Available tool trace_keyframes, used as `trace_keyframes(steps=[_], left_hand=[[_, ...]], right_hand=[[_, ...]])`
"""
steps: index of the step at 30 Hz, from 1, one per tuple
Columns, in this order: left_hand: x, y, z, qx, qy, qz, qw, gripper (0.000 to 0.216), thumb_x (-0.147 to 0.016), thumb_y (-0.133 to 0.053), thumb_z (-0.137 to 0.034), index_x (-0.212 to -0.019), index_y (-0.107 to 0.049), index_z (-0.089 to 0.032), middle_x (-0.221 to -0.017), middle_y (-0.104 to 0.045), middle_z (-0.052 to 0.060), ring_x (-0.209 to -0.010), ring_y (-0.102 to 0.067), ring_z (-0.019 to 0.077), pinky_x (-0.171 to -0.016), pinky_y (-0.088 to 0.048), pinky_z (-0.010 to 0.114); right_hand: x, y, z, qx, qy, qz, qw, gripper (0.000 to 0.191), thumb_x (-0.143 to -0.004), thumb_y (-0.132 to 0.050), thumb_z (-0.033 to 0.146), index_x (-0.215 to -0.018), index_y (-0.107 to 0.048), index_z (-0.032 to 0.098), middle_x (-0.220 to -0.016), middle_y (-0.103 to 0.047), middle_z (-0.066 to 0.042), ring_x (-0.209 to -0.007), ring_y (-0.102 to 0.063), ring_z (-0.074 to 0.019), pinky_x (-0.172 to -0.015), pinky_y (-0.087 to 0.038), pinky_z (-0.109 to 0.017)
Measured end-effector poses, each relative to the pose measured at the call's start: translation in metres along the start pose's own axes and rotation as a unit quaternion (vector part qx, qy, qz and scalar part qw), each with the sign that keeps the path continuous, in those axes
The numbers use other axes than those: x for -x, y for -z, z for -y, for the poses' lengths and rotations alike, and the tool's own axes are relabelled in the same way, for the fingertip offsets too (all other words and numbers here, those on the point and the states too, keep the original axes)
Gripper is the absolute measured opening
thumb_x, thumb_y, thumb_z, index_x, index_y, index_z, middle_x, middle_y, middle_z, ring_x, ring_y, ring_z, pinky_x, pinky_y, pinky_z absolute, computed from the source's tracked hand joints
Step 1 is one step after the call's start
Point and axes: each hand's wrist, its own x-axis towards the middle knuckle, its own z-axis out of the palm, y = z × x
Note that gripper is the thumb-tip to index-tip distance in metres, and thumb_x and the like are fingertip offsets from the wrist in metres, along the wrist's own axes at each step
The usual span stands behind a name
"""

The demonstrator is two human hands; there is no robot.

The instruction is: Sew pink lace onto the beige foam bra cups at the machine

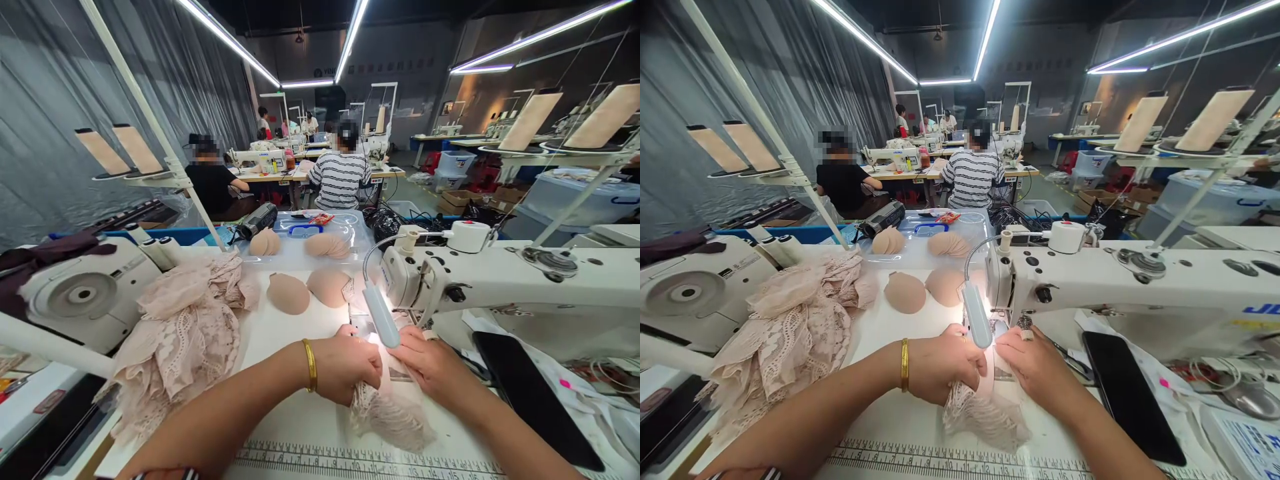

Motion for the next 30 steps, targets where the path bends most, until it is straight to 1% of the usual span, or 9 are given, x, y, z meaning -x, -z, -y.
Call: trace_keyframes(steps=[1, 2, 4, 7, 10, 15, 20, 24, 30], left_hand=[[-0.001, 0.000, 0.001, 0.003, 0.003, 0.001, 1.000, 0.011, -0.069, -0.070, -0.011, -0.076, -0.068, -0.019, -0.112, -0.071, 0.005, -0.091, -0.064, 0.0228, -0.097, -0.036, 0.047], [-0.002, 0.000, 0.001, 0.006, 0.008, 0.001, 1.000, 0.010, -0.070, -0.070, -0.012, -0.077, -0.068, -0.019, -0.112, -0.072, 0.005, -0.092, -0.064, 0.0232, -0.097, -0.036, 0.047], [-0.003, 0.001, 0.003, 0.008, 0.017, -0.001, 1.000, 0.007, -0.072, -0.070, -0.015, -0.076, -0.067, -0.019, -0.111, -0.072, 0.004, -0.093, -0.065, 0.0238, -0.096, -0.036, 0.047], [-0.005, 0.002, 0.006, 0.007, 0.023, -0.002, 1.000, 0.005, -0.074, -0.069, -0.015, -0.075, -0.066, -0.018, -0.110, -0.072, 0.004, -0.095, -0.065, 0.0245, -0.097, -0.035, 0.047], [-0.006, 0.003, 0.008, 0.010, 0.018, -0.007, 1.000, 0.006, -0.074, -0.068, -0.013, -0.074, -0.065, -0.018, -0.111, -0.072, 0.004, -0.100, -0.065, 0.0251, -0.097, -0.034, 0.046], [-0.006, 0.001, 0.011, 0.001, 0.012, -0.017, 1.000, 0.007, -0.073, -0.069, -0.013, -0.075, -0.065, -0.019, -0.110, -0.072, 0.003, -0.099, -0.065, 0.0250, -0.093, -0.035, 0.044], [-0.006, 0.001, 0.011, -0.011, 0.013, -0.009, 1.000, 0.006, -0.075, -0.071, -0.015, -0.076, -0.066, -0.019, -0.112, -0.072, 0.003, -0.095, -0.065, 0.0233, -0.088, -0.034, 0.042], [-0.005, 0.001, 0.014, -0.026, 0.008, -0.018, 0.999, 0.010, -0.073, -0.071, -0.012, -0.079, -0.068, -0.020, -0.109, -0.072, 0.001, -0.094, -0.064, 0.0218, -0.086, -0.034, 0.041], [-0.006, -0.001, 0.023, -0.056, 0.045, -0.012, 0.997, 0.016, -0.073, -0.070, -0.008, -0.084, -0.067, -0.020, -0.113, -0.072, 0.000, -0.094, -0.063, 0.0208, -0.088, -0.033, 0.040]], right_hand=[[-0.001, 0.001, 0.000, 0.008, 0.001, 0.019, 1.000, 0.029, -0.102, -0.044, 0.015, -0.097, -0.070, 0.029, -0.101, -0.073, -0.003, -0.089, -0.062, -0.0199, -0.074, -0.046, -0.032], [-0.002, 0.002, 0.000, 0.012, -0.004, 0.024, 1.000, 0.029, -0.102, -0.043, 0.015, -0.096, -0.069, 0.028, -0.101, -0.073, -0.003, -0.089, -0.062, -0.0203, -0.076, -0.046, -0.033], [-0.003, 0.002, -0.001, 0.016, -0.012, 0.023, 1.000, 0.029, -0.101, -0.042, 0.013, -0.100, -0.067, 0.029, -0.103, -0.072, -0.002, -0.093, -0.063, -0.0215, -0.080, -0.047, -0.034], [-0.001, 0.000, -0.004, 0.023, -0.032, 0.027, 0.999, 0.031, -0.099, -0.040, 0.011, -0.105, -0.065, 0.029, -0.115, -0.071, -0.002, -0.104, -0.062, -0.0236, -0.083, -0.048, -0.035], [0.001, -0.001, -0.006, 0.033, -0.052, 0.033, 0.998, 0.032, -0.099, -0.037, 0.012, -0.101, -0.064, 0.029, -0.121, -0.070, -0.001, -0.102, -0.062, -0.0238, -0.081, -0.049, -0.036], [0.001, -0.001, -0.007, 0.046, -0.053, 0.043, 0.997, 0.034, -0.099, -0.035, 0.012, -0.107, -0.064, 0.029, -0.129, -0.068, -0.001, -0.101, -0.064, -0.0241, -0.078, -0.051, -0.036], [-0.001, 0.001, -0.006, 0.043, -0.037, 0.038, 0.998, 0.035, -0.098, -0.036, 0.011, -0.106, -0.066, 0.029, -0.125, -0.070, -0.002, -0.100, -0.065, -0.0241, -0.074, -0.051, -0.034], [-0.001, 0.002, -0.004, 0.028, -0.035, 0.016, 0.999, 0.038, -0.096, -0.037, 0.011, -0.104, -0.068, 0.030, -0.119, -0.072, -0.002, -0.093, -0.067, -0.0227, -0.070, -0.051, -0.033], [0.003, -0.001, -0.008, 0.042, -0.035, -0.012, 0.998, 0.038, -0.095, -0.038, 0.011, -0.109, -0.069, 0.028, -0.114, -0.073, -0.005, -0.087, -0.068, -0.0232, -0.066, -0.052, -0.033]])
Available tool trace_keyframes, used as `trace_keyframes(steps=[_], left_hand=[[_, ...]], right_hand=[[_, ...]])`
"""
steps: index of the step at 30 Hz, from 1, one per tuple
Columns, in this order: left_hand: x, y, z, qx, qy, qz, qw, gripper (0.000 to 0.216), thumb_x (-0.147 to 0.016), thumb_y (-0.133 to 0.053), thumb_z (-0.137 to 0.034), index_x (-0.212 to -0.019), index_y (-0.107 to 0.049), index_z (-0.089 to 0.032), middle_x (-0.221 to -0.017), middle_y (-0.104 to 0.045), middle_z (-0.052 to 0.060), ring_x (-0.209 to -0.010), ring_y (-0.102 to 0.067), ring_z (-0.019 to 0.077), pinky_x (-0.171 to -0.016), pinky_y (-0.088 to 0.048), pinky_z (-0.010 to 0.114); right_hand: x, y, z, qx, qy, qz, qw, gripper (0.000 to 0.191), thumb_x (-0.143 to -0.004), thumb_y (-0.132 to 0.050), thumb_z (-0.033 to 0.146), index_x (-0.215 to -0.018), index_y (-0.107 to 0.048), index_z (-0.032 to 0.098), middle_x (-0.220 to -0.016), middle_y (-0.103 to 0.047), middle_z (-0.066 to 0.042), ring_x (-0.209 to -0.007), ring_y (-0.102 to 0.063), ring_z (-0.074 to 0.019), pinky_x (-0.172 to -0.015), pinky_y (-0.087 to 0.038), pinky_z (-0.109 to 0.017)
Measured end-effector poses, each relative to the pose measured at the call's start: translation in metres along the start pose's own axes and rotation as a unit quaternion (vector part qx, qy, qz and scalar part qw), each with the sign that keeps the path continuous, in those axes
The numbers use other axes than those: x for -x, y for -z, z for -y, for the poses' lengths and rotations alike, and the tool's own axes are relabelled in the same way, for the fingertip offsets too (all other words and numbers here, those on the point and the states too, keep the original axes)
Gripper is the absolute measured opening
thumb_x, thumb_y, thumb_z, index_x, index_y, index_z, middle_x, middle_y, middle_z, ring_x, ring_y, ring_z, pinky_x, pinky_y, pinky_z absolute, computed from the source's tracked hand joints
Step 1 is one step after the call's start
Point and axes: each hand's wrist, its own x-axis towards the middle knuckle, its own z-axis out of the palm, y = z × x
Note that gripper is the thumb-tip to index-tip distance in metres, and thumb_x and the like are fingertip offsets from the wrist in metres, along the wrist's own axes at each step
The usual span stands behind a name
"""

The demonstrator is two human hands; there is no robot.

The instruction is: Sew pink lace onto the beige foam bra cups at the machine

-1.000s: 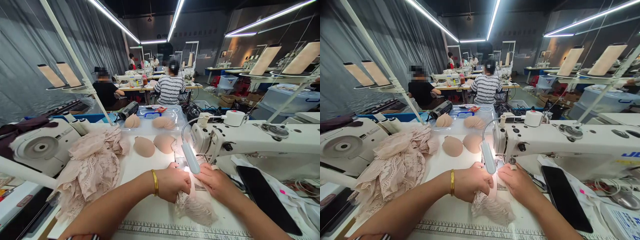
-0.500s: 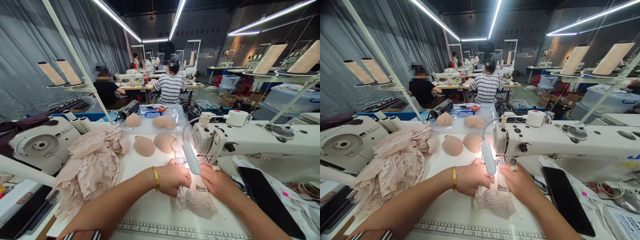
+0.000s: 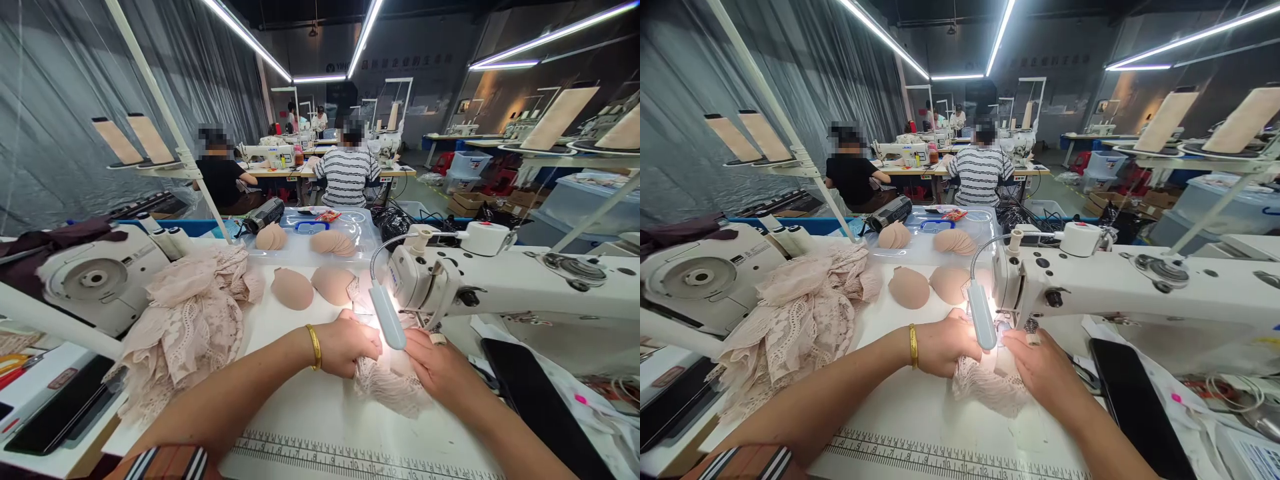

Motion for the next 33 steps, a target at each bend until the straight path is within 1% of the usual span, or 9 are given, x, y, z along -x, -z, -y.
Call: trace_keyframes(steps=[7, 10, 12, 18, 21, 24, 28, 30, 33], left_hand=[[0.001, -0.002, -0.002, -0.073, -0.002, -0.014, 0.997, 0.015, -0.071, -0.066, -0.005, -0.078, -0.061, -0.018, -0.097, -0.072, 0.001, -0.089, -0.062, 0.0207, -0.082, -0.033, 0.039], [0.002, -0.004, -0.002, -0.092, -0.015, -0.019, 0.995, 0.018, -0.070, -0.064, -0.004, -0.079, -0.062, -0.019, -0.090, -0.071, 0.000, -0.085, -0.061, 0.0201, -0.078, -0.033, 0.037], [0.002, -0.006, -0.001, -0.083, -0.026, -0.037, 0.996, 0.020, -0.073, -0.063, -0.005, -0.084, -0.064, -0.021, -0.090, -0.071, -0.001, -0.085, -0.061, 0.0195, -0.078, -0.033, 0.036], [0.001, -0.010, 0.006, -0.053, -0.027, -0.071, 0.996, 0.019, -0.080, -0.062, -0.006, -0.090, -0.065, -0.022, -0.088, -0.074, -0.002, -0.084, -0.064, 0.0174, -0.082, -0.034, 0.038], [0.000, -0.011, 0.008, -0.038, -0.022, -0.085, 0.995, 0.017, -0.087, -0.063, -0.012, -0.099, -0.066, -0.023, -0.089, -0.075, -0.002, -0.086, -0.066, 0.0178, -0.086, -0.035, 0.038], [0.001, -0.011, 0.008, -0.045, -0.033, -0.080, 0.995, 0.021, -0.083, -0.065, -0.008, -0.095, -0.070, -0.025, -0.085, -0.074, -0.004, -0.085, -0.066, 0.0169, -0.086, -0.035, 0.038], [0.001, -0.009, 0.005, -0.076, -0.042, -0.068, 0.994, 0.024, -0.077, -0.065, -0.004, -0.088, -0.071, -0.025, -0.089, -0.075, -0.003, -0.083, -0.065, 0.0173, -0.083, -0.036, 0.039], [0.002, -0.008, 0.003, -0.092, -0.046, -0.063, 0.993, 0.026, -0.075, -0.064, -0.004, -0.090, -0.070, -0.023, -0.102, -0.076, -0.002, -0.087, -0.065, 0.0182, -0.081, -0.036, 0.039], [0.003, -0.009, 0.000, -0.103, -0.061, -0.060, 0.991, 0.023, -0.073, -0.063, -0.002, -0.086, -0.067, -0.021, -0.119, -0.074, -0.004, -0.097, -0.066, 0.0187, -0.082, -0.037, 0.040]], right_hand=[[0.001, 0.010, 0.011, -0.041, 0.054, -0.010, 0.998, 0.035, -0.100, -0.037, 0.015, -0.116, -0.065, 0.029, -0.104, -0.072, -0.004, -0.088, -0.065, -0.0216, -0.089, -0.051, -0.041], [0.001, 0.016, 0.023, -0.112, 0.075, 0.034, 0.990, 0.022, -0.103, -0.052, 0.034, -0.121, -0.062, 0.028, -0.103, -0.069, -0.004, -0.095, -0.062, -0.0234, -0.085, -0.051, -0.037], [0.002, 0.016, 0.028, -0.143, 0.060, 0.068, 0.986, 0.029, -0.100, -0.060, 0.043, -0.125, -0.061, 0.028, -0.106, -0.068, -0.005, -0.098, -0.061, -0.0238, -0.084, -0.051, -0.036], [0.002, 0.016, 0.034, -0.203, 0.067, 0.126, 0.969, 0.013, -0.106, -0.050, 0.030, -0.108, -0.062, 0.026, -0.111, -0.063, -0.005, -0.110, -0.055, -0.0232, -0.096, -0.046, -0.037], [0.002, 0.023, 0.034, -0.225, 0.068, 0.142, 0.961, 0.012, -0.105, -0.050, 0.027, -0.107, -0.061, 0.026, -0.113, -0.063, -0.005, -0.107, -0.055, -0.0214, -0.095, -0.045, -0.036], [0.004, 0.031, 0.035, -0.256, 0.057, 0.166, 0.951, 0.012, -0.104, -0.053, 0.031, -0.099, -0.062, 0.024, -0.097, -0.065, -0.003, -0.094, -0.057, -0.0201, -0.086, -0.047, -0.034], [0.009, 0.042, 0.036, -0.371, 0.037, 0.209, 0.904, 0.020, -0.098, -0.062, 0.042, -0.091, -0.067, 0.024, -0.090, -0.070, -0.002, -0.087, -0.062, -0.0192, -0.078, -0.048, -0.031], [0.009, 0.044, 0.034, -0.411, 0.028, 0.193, 0.891, 0.023, -0.100, -0.059, 0.044, -0.092, -0.070, 0.025, -0.089, -0.073, -0.001, -0.084, -0.065, -0.0177, -0.078, -0.048, -0.030], [0.007, 0.039, 0.031, -0.329, 0.009, 0.100, 0.939, 0.019, -0.104, -0.053, 0.037, -0.099, -0.068, 0.026, -0.092, -0.071, -0.001, -0.085, -0.063, -0.0171, -0.079, -0.047, -0.031]])
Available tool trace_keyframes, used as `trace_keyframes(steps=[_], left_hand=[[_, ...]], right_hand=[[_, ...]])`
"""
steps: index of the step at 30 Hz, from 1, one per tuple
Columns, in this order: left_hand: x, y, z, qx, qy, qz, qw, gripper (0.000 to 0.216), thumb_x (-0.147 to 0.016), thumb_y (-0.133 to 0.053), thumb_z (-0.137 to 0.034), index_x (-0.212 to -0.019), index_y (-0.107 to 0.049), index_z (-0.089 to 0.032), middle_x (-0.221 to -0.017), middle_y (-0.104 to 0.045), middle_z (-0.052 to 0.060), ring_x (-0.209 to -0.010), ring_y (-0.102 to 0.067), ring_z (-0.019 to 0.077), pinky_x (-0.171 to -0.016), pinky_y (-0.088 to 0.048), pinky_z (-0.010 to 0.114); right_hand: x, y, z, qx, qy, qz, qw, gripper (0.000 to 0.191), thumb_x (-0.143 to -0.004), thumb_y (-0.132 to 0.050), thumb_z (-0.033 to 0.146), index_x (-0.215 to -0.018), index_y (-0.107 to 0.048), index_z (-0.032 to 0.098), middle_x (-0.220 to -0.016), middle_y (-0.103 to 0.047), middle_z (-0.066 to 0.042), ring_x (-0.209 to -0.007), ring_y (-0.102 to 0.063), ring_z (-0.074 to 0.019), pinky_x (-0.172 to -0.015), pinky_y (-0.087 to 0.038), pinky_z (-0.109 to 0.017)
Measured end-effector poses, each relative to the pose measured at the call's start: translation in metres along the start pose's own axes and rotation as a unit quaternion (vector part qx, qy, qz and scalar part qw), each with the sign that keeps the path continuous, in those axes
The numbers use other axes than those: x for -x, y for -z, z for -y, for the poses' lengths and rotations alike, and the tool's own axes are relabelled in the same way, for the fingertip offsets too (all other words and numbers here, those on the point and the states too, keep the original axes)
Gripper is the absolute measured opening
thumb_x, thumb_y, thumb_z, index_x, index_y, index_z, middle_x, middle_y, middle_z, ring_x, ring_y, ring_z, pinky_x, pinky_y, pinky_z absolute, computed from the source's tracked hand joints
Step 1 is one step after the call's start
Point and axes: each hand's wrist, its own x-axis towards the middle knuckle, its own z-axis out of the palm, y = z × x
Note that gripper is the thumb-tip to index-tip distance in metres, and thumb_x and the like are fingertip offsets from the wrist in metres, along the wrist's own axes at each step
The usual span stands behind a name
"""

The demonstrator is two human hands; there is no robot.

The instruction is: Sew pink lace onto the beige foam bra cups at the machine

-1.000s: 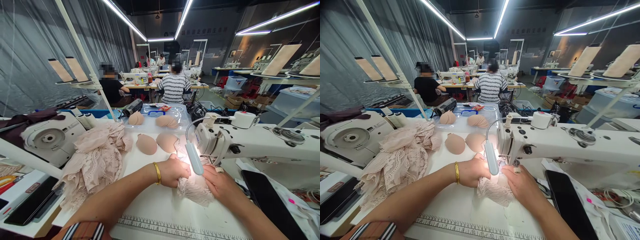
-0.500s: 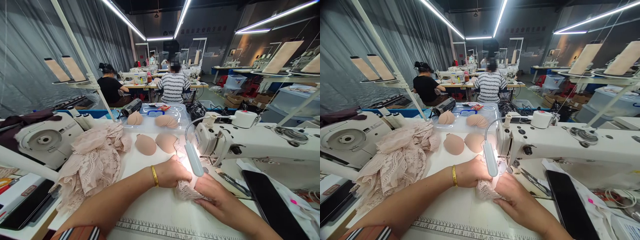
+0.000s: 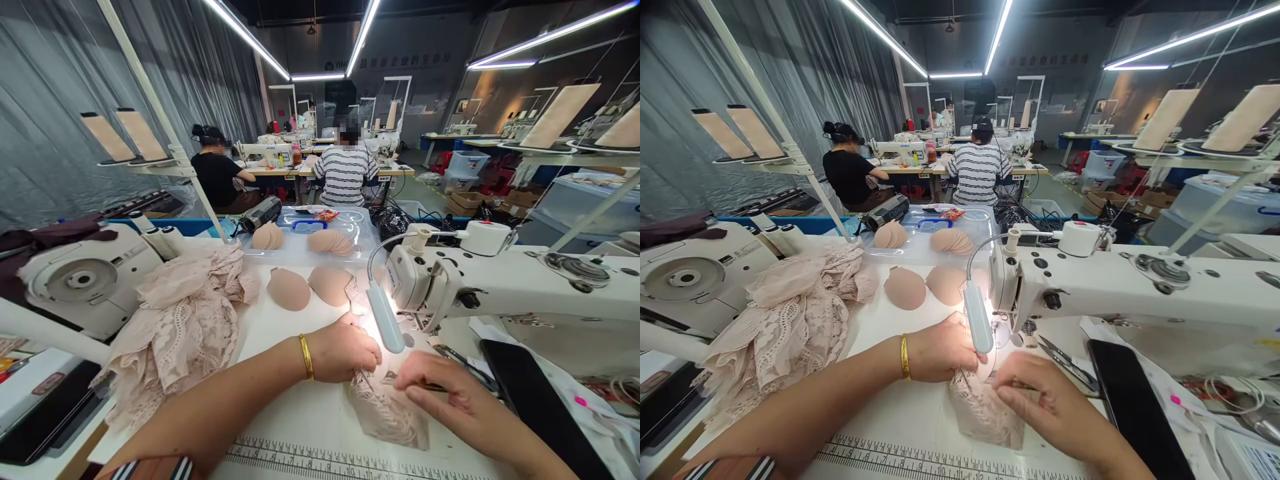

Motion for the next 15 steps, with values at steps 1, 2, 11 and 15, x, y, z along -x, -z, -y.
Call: trace_keyframes(steps=[1, 2, 11, 15], left_hand=[[0.0002, -0.0004, -0.0010, 0.000, -0.007, -0.002, 1.000, 0.022, -0.073, -0.062, -0.001, -0.084, -0.066, -0.020, -0.122, -0.074, -0.005, -0.100, -0.066, 0.0184, -0.083, -0.037, 0.040], [0.0004, -0.0008, -0.0019, 0.000, -0.014, -0.005, 1.000, 0.021, -0.074, -0.061, -0.001, -0.082, -0.066, -0.020, -0.123, -0.073, -0.006, -0.101, -0.066, 0.0179, -0.084, -0.037, 0.040], [0.0018, -0.0003, -0.0062, -0.017, -0.030, -0.022, 0.999, 0.021, -0.076, -0.059, 0.000, -0.078, -0.066, -0.020, -0.112, -0.077, -0.003, -0.085, -0.067, 0.0156, -0.096, -0.036, 0.043], [0.0009, -0.0010, -0.0041, -0.022, -0.019, -0.020, 0.999, 0.020, -0.075, -0.056, 0.000, -0.074, -0.063, -0.019, -0.106, -0.078, -0.002, -0.082, -0.065, 0.0161, -0.092, -0.036, 0.043]], right_hand=[[-0.0014, -0.0013, -0.0028, 0.054, 0.011, -0.015, 0.998, 0.016, -0.105, -0.052, 0.033, -0.104, -0.067, 0.026, -0.097, -0.070, -0.002, -0.089, -0.061, -0.0179, -0.081, -0.046, -0.033], [-0.0027, -0.0027, -0.0055, 0.104, 0.026, -0.015, 0.994, 0.014, -0.105, -0.052, 0.029, -0.106, -0.066, 0.026, -0.101, -0.069, -0.003, -0.093, -0.060, -0.0190, -0.083, -0.045, -0.034], [-0.0049, -0.0082, -0.0072, 0.229, 0.083, 0.038, 0.969, 0.019, -0.105, -0.049, 0.024, -0.096, -0.066, 0.024, -0.091, -0.066, -0.005, -0.088, -0.059, -0.0218, -0.077, -0.047, -0.036], [-0.0057, -0.0084, -0.0044, 0.234, 0.087, 0.026, 0.968, 0.022, -0.106, -0.046, 0.027, -0.101, -0.068, 0.026, -0.091, -0.068, -0.005, -0.088, -0.061, -0.0224, -0.076, -0.049, -0.036]])
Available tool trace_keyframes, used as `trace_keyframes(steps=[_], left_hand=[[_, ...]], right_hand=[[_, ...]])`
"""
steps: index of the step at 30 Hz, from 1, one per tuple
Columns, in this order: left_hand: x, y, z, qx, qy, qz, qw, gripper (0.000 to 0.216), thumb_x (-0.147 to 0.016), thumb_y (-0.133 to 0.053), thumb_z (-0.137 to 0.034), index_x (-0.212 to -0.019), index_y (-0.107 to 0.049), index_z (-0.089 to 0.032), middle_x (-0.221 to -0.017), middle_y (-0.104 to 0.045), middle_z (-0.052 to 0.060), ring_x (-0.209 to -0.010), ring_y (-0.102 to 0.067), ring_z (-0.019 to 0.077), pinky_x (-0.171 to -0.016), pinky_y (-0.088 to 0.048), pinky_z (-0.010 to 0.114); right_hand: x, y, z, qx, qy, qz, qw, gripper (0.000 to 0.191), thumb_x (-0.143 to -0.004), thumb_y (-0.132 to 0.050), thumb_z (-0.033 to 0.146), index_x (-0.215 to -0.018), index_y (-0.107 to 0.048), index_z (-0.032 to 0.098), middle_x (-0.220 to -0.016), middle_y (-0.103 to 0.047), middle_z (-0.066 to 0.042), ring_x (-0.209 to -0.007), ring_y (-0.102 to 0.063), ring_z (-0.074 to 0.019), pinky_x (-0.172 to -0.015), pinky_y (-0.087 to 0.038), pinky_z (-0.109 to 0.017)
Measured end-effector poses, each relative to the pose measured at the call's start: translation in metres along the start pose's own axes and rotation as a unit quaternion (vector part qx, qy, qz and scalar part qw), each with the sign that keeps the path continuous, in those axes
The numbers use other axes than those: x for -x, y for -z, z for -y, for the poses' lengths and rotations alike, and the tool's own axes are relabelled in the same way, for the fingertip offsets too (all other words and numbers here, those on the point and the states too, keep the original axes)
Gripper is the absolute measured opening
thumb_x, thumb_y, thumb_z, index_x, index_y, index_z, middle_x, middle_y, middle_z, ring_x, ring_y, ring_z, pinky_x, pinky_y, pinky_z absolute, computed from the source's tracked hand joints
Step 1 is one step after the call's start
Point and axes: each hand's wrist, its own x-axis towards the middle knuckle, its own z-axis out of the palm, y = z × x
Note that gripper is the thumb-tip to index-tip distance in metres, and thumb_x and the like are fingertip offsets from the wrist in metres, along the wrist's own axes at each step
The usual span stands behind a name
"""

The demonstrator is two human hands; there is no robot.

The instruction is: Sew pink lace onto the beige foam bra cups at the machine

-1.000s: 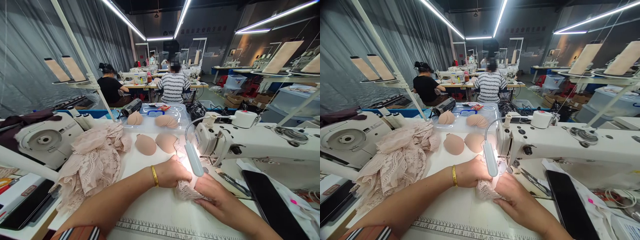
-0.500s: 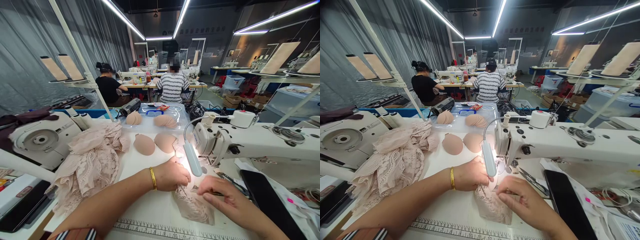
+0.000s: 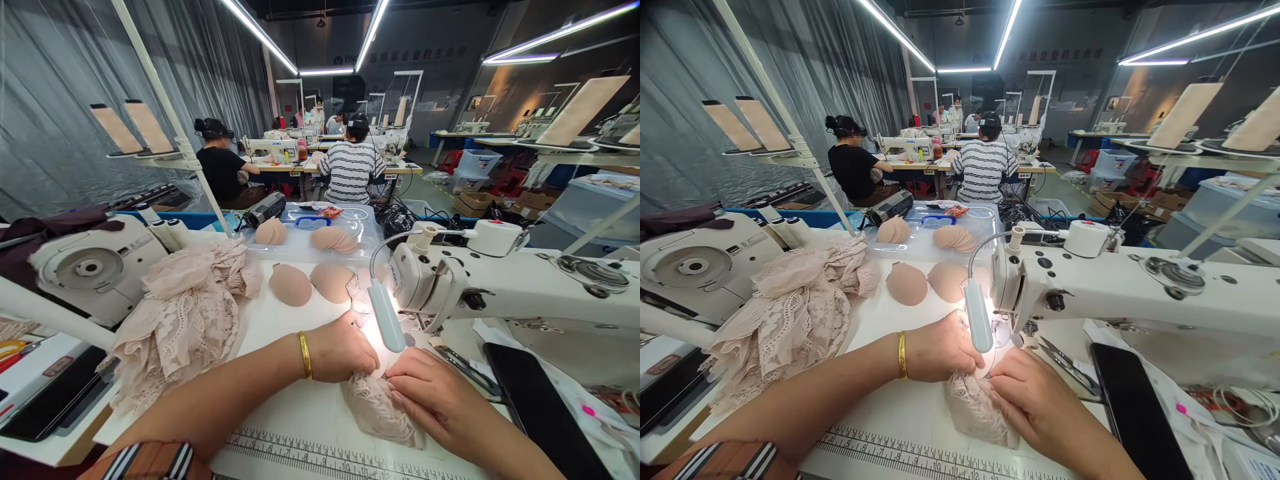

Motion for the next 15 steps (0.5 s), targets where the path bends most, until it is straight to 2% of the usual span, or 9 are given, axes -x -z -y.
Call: trace_keyframes(steps=[5, 11, 15], left_hand=[[-0.003, -0.002, 0.007, -0.026, 0.022, 0.000, 0.999, 0.019, -0.068, -0.054, 0.001, -0.067, -0.054, -0.018, -0.076, -0.072, -0.003, -0.073, -0.059, 0.0161, -0.088, -0.033, 0.045], [-0.005, -0.009, 0.014, -0.039, 0.041, -0.013, 0.998, 0.022, -0.058, -0.053, 0.002, -0.065, -0.050, -0.018, -0.069, -0.065, -0.003, -0.071, -0.052, 0.0159, -0.089, -0.032, 0.044], [-0.008, -0.011, 0.016, -0.081, 0.010, -0.028, 0.996, 0.022, -0.058, -0.050, 0.003, -0.062, -0.048, -0.018, -0.063, -0.058, -0.002, -0.064, -0.044, 0.0153, -0.080, -0.032, 0.043]], right_hand=[[-0.001, -0.002, -0.002, 0.010, -0.010, -0.019, 1.000, 0.023, -0.106, -0.047, 0.028, -0.104, -0.070, 0.027, -0.092, -0.068, -0.005, -0.088, -0.062, -0.0223, -0.075, -0.048, -0.035], [0.001, -0.008, -0.007, 0.035, -0.031, 0.005, 0.999, 0.019, -0.105, -0.047, 0.023, -0.106, -0.066, 0.023, -0.095, -0.065, -0.005, -0.087, -0.057, -0.0213, -0.073, -0.045, -0.035], [0.002, -0.010, -0.011, 0.044, -0.031, -0.014, 0.998, 0.016, -0.104, -0.049, 0.023, -0.107, -0.065, 0.023, -0.107, -0.067, -0.006, -0.093, -0.058, -0.0213, -0.078, -0.047, -0.036]])
